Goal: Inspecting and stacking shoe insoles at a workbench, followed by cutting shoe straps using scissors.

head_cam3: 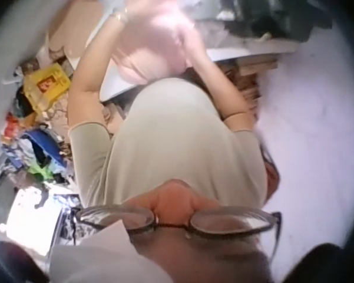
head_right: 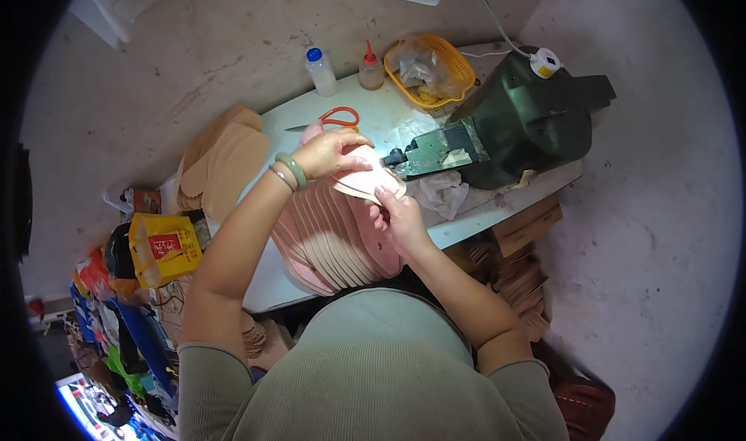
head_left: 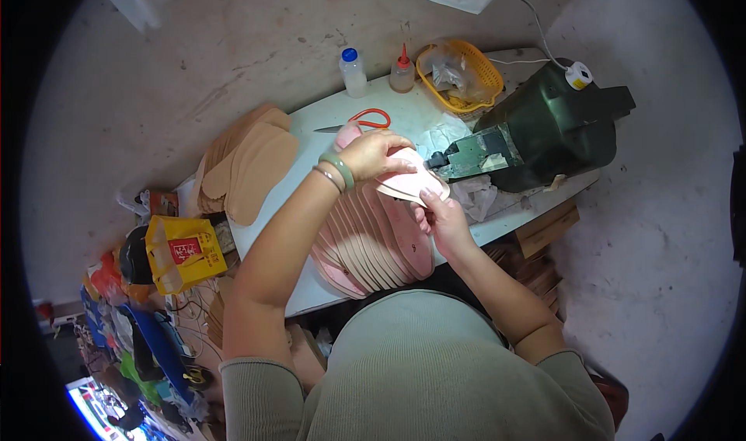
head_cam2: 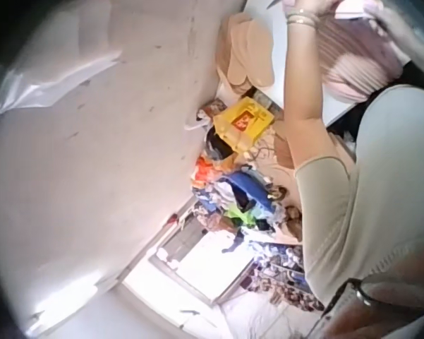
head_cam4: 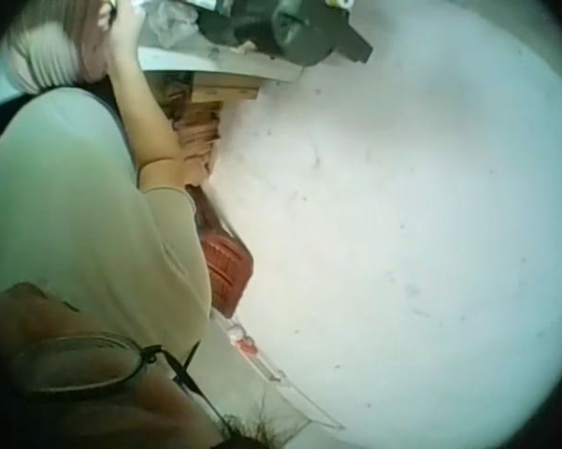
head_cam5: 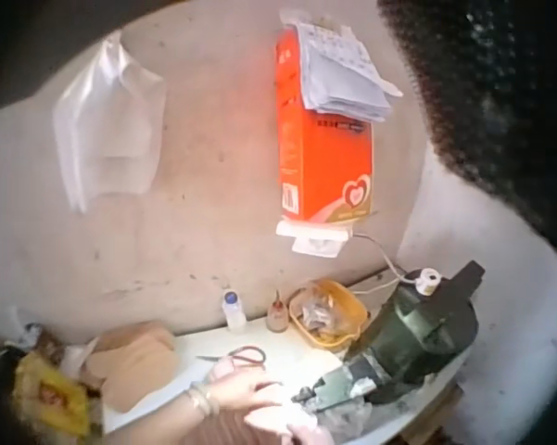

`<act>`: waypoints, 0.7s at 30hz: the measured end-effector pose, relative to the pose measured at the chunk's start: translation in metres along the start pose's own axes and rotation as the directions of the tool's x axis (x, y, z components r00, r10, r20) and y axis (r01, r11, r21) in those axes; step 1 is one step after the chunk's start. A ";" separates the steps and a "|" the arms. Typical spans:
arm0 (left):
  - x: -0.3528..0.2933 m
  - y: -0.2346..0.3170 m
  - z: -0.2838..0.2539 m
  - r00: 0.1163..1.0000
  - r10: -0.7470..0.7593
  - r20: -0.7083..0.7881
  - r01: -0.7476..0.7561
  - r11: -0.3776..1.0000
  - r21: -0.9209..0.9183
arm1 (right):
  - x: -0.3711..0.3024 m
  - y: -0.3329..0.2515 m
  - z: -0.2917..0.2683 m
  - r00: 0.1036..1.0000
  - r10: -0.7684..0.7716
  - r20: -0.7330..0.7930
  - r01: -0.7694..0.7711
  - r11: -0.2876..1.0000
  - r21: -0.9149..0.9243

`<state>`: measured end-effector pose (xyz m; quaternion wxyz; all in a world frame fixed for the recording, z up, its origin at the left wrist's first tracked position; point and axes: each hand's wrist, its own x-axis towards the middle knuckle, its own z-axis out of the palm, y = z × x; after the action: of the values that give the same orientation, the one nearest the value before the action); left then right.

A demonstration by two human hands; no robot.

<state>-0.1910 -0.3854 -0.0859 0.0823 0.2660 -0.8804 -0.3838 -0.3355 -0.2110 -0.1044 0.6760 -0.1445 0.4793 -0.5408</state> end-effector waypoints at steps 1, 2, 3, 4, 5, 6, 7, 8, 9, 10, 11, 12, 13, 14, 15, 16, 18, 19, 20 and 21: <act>0.003 -0.002 -0.004 0.999 -0.017 0.035 0.018 1.000 -0.020 | 0.003 -0.001 -0.001 1.000 0.015 0.000 -0.015 1.000 -0.026; 0.005 -0.004 -0.007 0.997 -0.034 0.071 0.037 0.999 -0.039 | 0.005 -0.003 -0.001 1.000 0.030 0.000 -0.030 0.998 -0.051; 0.006 -0.005 -0.010 0.993 -0.050 0.107 0.056 0.997 -0.056 | 0.007 -0.004 0.000 0.999 0.014 -0.032 -0.017 0.997 -0.078; 0.007 -0.004 -0.012 0.984 -0.082 0.160 0.107 0.983 -0.151 | 0.008 -0.006 0.005 0.998 0.000 -0.066 -0.006 0.995 -0.101; 0.007 -0.003 -0.014 0.980 -0.100 0.169 0.126 0.981 -0.147 | 0.008 -0.008 0.009 0.995 -0.016 -0.100 0.003 0.992 -0.125; 0.007 -0.002 -0.016 0.977 -0.119 0.177 0.145 0.979 -0.143 | 0.008 -0.010 0.012 0.992 -0.027 -0.120 0.011 0.992 -0.130; 0.006 -0.003 -0.017 0.973 -0.139 0.186 0.165 0.977 -0.136 | 0.009 -0.012 0.017 0.990 -0.038 -0.139 0.020 0.991 -0.133; 0.003 -0.006 -0.015 0.976 -0.137 0.170 0.161 0.978 -0.135 | 0.009 -0.013 0.019 0.986 -0.050 -0.157 0.028 0.990 -0.136; -0.001 -0.007 -0.014 0.985 -0.131 0.114 0.143 0.983 -0.111 | 0.010 -0.014 0.019 0.987 -0.045 -0.151 0.025 0.991 -0.132; -0.004 -0.005 -0.010 0.991 -0.119 0.064 0.124 0.988 -0.087 | 0.011 -0.014 0.017 0.988 -0.041 -0.152 0.022 0.992 -0.126; -0.008 -0.003 -0.007 0.994 -0.106 0.013 0.107 0.992 -0.063 | 0.011 -0.014 0.016 0.988 -0.036 -0.151 0.018 0.993 -0.120; -0.010 -0.002 -0.003 0.992 -0.128 -0.008 0.128 0.991 -0.050 | 0.012 -0.014 0.014 0.988 -0.038 -0.150 0.019 0.992 -0.127; -0.014 0.003 -0.003 0.988 -0.152 -0.031 0.150 0.988 -0.036 | 0.013 -0.014 0.013 0.988 -0.040 -0.148 0.021 0.991 -0.132; -0.017 0.008 -0.002 0.983 -0.174 -0.054 0.173 0.985 -0.022 | 0.014 -0.014 0.011 0.988 -0.042 -0.145 0.022 0.990 -0.137; -0.019 0.013 -0.001 0.981 -0.180 -0.078 0.179 0.984 -0.014 | 0.015 -0.013 0.010 0.989 -0.054 -0.141 0.032 0.987 -0.156; -0.023 0.016 0.000 0.977 -0.186 -0.106 0.186 0.982 -0.006 | 0.015 -0.013 0.010 0.989 -0.067 -0.133 0.043 0.983 -0.177; -0.026 0.022 0.003 0.968 -0.210 -0.135 0.211 0.977 -0.005 | 0.016 -0.012 0.007 0.989 -0.081 -0.127 0.054 0.977 -0.208; -0.028 0.023 0.003 0.963 -0.229 -0.140 0.230 0.973 -0.010 | 0.017 -0.011 0.006 0.989 -0.083 -0.125 0.054 0.974 -0.220; -0.030 0.024 0.004 0.958 -0.248 -0.144 0.249 0.968 -0.016 | 0.018 -0.011 0.005 0.989 -0.085 -0.123 0.055 0.971 -0.231; -0.032 0.026 0.006 0.951 -0.256 -0.173 0.260 0.966 0.002 | 0.019 -0.011 0.004 0.988 -0.102 -0.112 0.074 0.971 -0.229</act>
<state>-0.1770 -0.3501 -0.0692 0.1039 0.4117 -0.8325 -0.3560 -0.3395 -0.2327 -0.1042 0.5999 -0.2074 0.5710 -0.5207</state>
